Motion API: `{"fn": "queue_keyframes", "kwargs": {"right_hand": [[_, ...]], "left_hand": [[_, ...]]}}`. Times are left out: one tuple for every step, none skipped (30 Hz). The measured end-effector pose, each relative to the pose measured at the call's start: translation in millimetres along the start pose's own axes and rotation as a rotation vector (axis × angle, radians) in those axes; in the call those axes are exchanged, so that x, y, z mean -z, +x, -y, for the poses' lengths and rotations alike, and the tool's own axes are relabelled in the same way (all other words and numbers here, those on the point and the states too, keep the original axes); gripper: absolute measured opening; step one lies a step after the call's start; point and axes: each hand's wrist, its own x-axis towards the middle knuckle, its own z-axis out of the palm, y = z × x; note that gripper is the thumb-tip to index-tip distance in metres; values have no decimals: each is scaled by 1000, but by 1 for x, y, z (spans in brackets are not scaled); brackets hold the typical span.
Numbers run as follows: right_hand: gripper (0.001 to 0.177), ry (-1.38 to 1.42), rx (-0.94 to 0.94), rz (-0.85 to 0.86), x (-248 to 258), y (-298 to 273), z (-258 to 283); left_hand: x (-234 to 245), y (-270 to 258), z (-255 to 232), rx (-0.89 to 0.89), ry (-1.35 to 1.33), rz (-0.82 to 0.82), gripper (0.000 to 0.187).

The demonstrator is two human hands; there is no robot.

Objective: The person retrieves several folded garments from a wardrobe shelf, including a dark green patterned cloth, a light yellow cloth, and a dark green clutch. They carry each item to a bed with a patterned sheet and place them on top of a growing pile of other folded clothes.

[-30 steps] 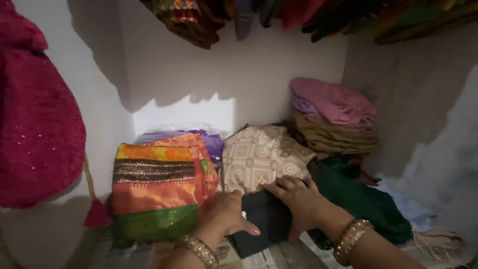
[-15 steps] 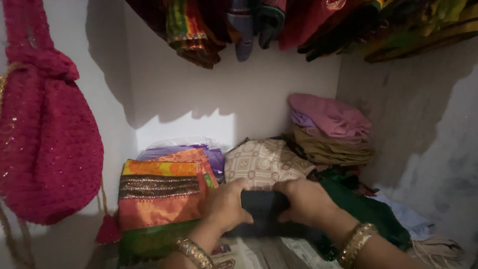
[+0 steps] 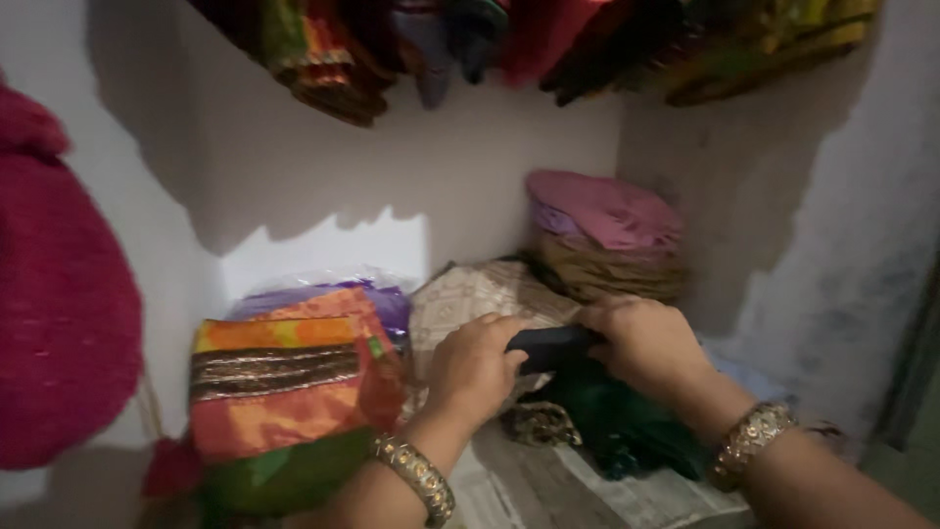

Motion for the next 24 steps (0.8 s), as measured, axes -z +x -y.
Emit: {"fn": "queue_keyframes", "kwargs": {"right_hand": [[36, 2, -49, 25, 0, -4, -7], [37, -36, -72, 44, 0, -9, -15], [39, -74, -92, 62, 0, -13, -23], [40, -111, -111, 80, 0, -17, -31], [42, -112, -97, 25, 0, -19, -40], [44, -113, -82, -30, 0, -21, -49], [48, -109, -66, -87, -2, -22, -55], [45, -109, -106, -62, -4, -23, -62], [43, -112, -147, -35, -6, -26, -72], [40, -114, -188, -8, -9, -28, -81], [43, -133, -185, -14, -13, -30, -89], [47, -152, -182, -21, -17, -32, -97], [51, -167, -176, -30, -24, -32, -103], [53, -156, -198, 79, -32, -34, -107], [56, -144, -221, 187, -40, -37, -111], [60, -132, -244, 294, -47, -40, -114], [63, -79, -221, 332, -55, -46, -116], [68, -25, -198, 370, -62, -52, -116], [73, 31, -174, 406, -67, -55, -118], [75, 13, -166, 412, -70, -55, -121], [78, -4, -157, 420, -74, -56, -122], [81, -21, -148, 429, -76, -57, -123], [81, -19, -127, 431, -78, -58, -125], [81, -18, -107, 433, -78, -57, -126]], "left_hand": [[-8, 1, -3, -36, -16, -10, 27], [-16, 3, -5, -71, -32, -19, 28], [-25, 5, -8, -82, -58, -26, 29], [-35, 8, -12, -93, -84, -32, 31], [-44, 10, -15, -100, -106, -42, 33], [-55, 12, -19, -172, -135, -87, 37], [-64, 15, -22, -243, -160, -132, 41], [-72, 16, -23, -314, -185, -176, 46], [-81, 17, -23, -312, -193, -123, 48], [-89, 20, -24, -311, -202, -70, 50], [-96, 22, -25, -310, -210, -19, 52], [-103, 23, -27, -314, -162, 47, 56], [-108, 25, -29, -318, -108, 113, 61], [-112, 25, -30, -321, -54, 178, 66], [-116, 24, -32, -260, 33, 325, 65], [-119, 21, -35, -196, 121, 471, 66], [-121, 21, -37, -129, 208, 613, 69], [-122, 19, -37, -106, 182, 638, 74], [-122, 14, -36, -83, 157, 663, 80], [-121, 12, -35, -60, 131, 688, 85], [-121, 12, -34, -43, 132, 717, 93], [-121, 11, -33, -26, 132, 745, 101], [-121, 9, -33, -9, 132, 776, 110], [-121, 9, -34, -9, 138, 778, 114]]}}
